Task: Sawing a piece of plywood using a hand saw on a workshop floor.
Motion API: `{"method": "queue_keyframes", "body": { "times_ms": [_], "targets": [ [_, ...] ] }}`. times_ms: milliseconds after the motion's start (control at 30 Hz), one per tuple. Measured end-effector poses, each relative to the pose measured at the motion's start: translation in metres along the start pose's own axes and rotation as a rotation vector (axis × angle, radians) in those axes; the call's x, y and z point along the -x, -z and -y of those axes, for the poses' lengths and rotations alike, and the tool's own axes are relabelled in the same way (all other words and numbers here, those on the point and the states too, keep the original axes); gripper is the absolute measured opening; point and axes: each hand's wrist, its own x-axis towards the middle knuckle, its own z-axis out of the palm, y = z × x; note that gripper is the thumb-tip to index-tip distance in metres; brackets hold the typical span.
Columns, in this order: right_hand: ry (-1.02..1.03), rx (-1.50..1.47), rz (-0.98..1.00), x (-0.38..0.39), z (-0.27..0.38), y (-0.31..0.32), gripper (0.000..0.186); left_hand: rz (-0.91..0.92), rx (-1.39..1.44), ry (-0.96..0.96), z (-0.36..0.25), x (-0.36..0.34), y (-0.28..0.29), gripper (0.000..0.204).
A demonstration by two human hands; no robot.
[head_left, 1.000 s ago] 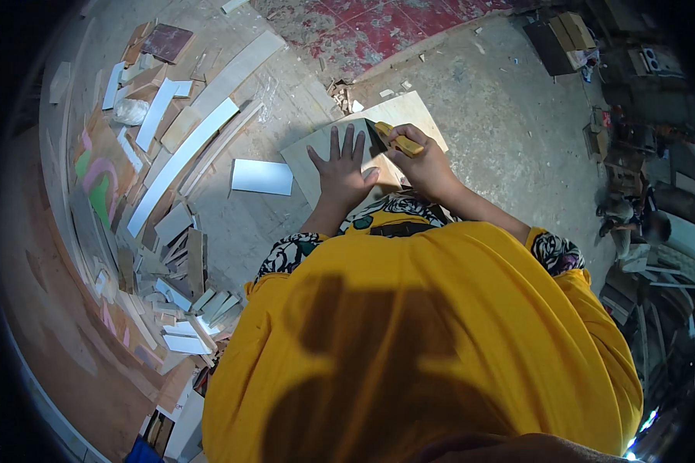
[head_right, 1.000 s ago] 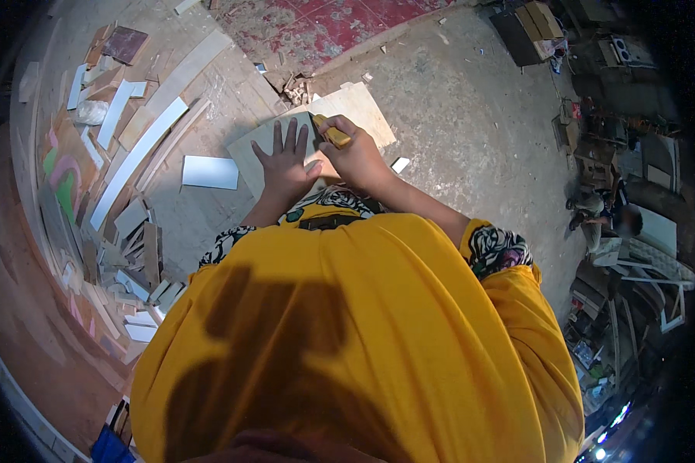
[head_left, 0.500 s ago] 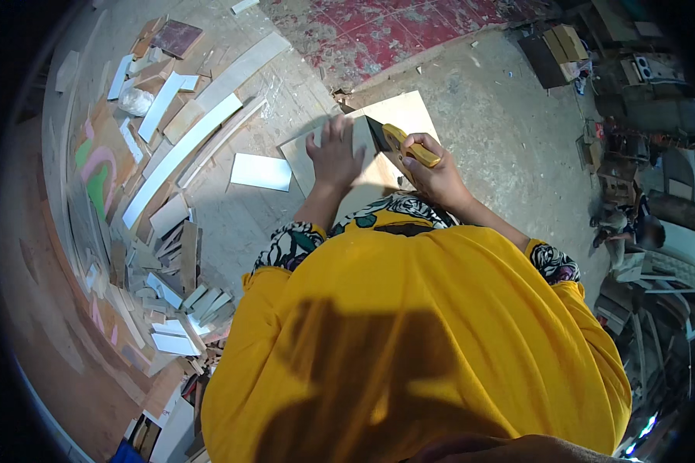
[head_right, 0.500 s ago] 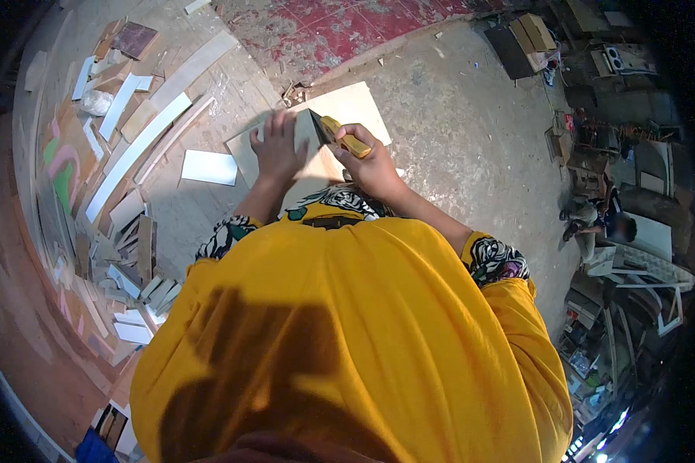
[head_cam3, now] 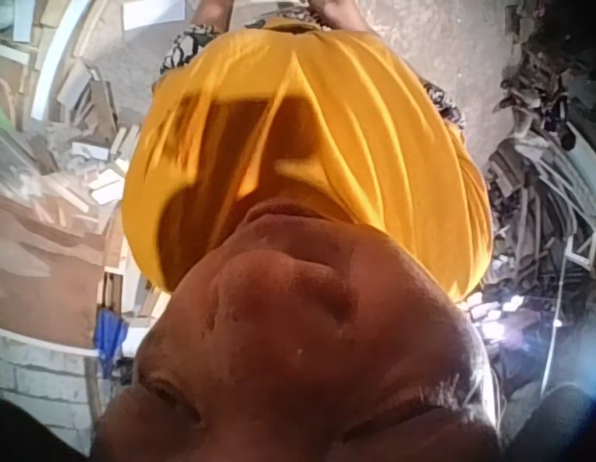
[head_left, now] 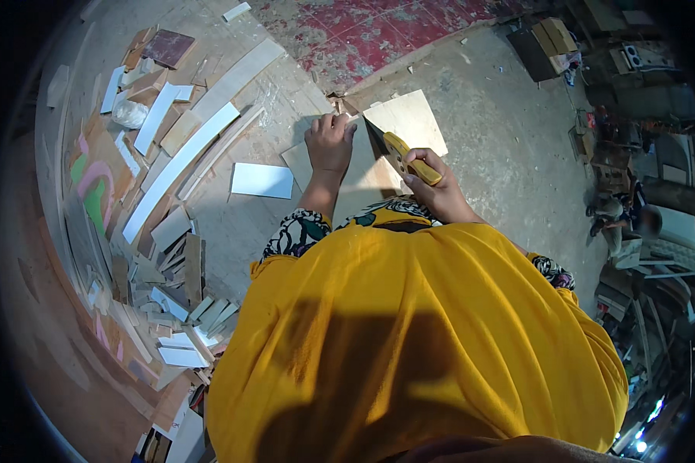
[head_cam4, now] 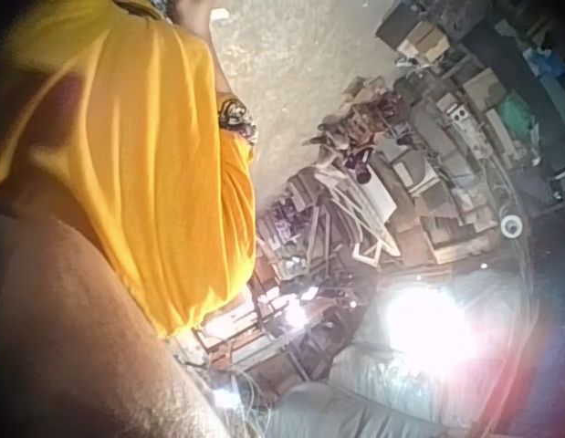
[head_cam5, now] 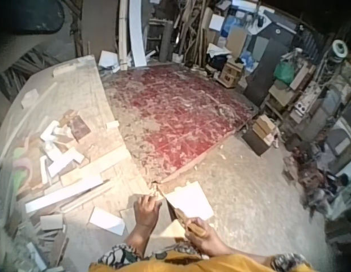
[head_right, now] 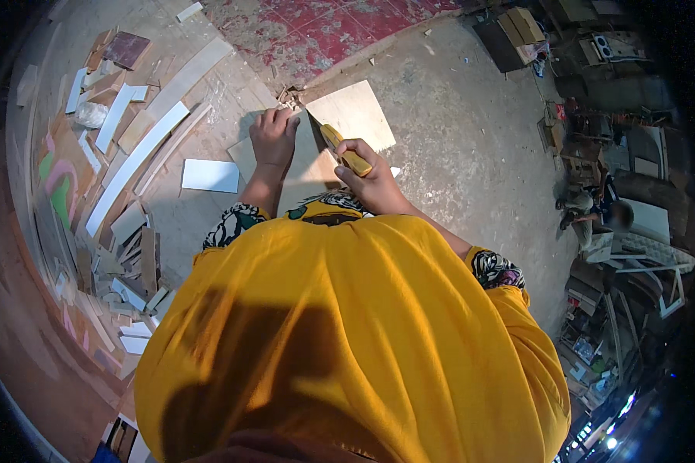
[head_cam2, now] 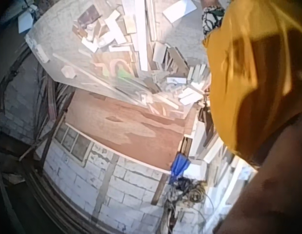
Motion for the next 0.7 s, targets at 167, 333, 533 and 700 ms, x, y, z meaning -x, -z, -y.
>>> {"method": "queue_keyframes", "body": {
  "times_ms": [167,333,533,700],
  "targets": [
    [-0.109,0.116,-0.048,-0.033,0.009,0.001,0.022,0.122,-0.038,0.012,-0.007,0.0,0.012,0.038],
    [-0.29,0.155,-0.03,-0.099,0.042,0.001,0.025,0.188,-0.053,0.024,-0.003,0.003,0.007,0.047],
    [0.017,0.158,-0.086,-0.172,0.011,0.0,0.027,0.213,-0.214,-0.032,-0.008,0.001,0.01,0.06],
    [0.242,0.124,-0.075,-0.193,0.038,-0.004,0.023,0.199,-0.11,-0.053,-0.002,0.002,0.002,0.058]
  ]
}}
